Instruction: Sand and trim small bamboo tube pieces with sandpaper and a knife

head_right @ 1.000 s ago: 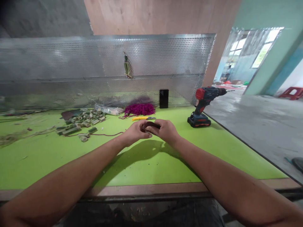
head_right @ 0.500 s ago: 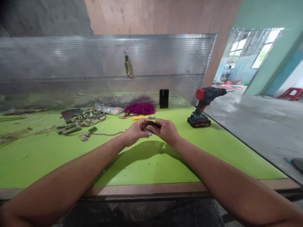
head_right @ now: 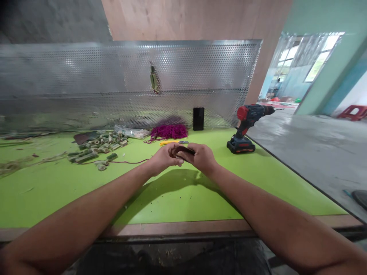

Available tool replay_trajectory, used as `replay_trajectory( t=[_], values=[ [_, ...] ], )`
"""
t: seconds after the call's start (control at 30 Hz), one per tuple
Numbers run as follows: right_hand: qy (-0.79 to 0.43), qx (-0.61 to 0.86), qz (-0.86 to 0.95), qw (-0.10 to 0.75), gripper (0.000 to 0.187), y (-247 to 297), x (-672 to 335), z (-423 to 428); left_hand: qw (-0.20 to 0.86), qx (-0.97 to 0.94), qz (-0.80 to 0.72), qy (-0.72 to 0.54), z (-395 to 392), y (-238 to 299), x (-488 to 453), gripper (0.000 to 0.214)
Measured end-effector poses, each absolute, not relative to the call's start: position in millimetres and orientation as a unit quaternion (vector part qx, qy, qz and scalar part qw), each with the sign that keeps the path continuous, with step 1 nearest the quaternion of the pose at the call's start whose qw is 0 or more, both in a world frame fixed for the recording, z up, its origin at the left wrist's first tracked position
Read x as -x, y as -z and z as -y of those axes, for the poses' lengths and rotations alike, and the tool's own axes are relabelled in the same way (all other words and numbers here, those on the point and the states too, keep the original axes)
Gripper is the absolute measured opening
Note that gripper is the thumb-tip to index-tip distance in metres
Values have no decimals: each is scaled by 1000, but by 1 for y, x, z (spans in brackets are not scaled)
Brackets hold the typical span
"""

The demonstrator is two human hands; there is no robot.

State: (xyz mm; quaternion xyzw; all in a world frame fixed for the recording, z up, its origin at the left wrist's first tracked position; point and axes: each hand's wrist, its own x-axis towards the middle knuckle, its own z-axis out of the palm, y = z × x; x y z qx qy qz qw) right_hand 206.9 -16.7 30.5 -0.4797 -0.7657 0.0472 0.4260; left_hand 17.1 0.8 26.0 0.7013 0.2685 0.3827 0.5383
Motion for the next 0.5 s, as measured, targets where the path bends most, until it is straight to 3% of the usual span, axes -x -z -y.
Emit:
replay_trajectory(
  t=[0.33, 0.5],
  values=[
    [-40, 472, 772, 424, 48, -32, -208, 16, 514, -720, -271, -379, 1, -26, -18, 53],
    [1, 512, 712, 481, 52, -35, -211, 15, 495, -732, -282, -374, 0, -27, -15, 51]
  ],
)
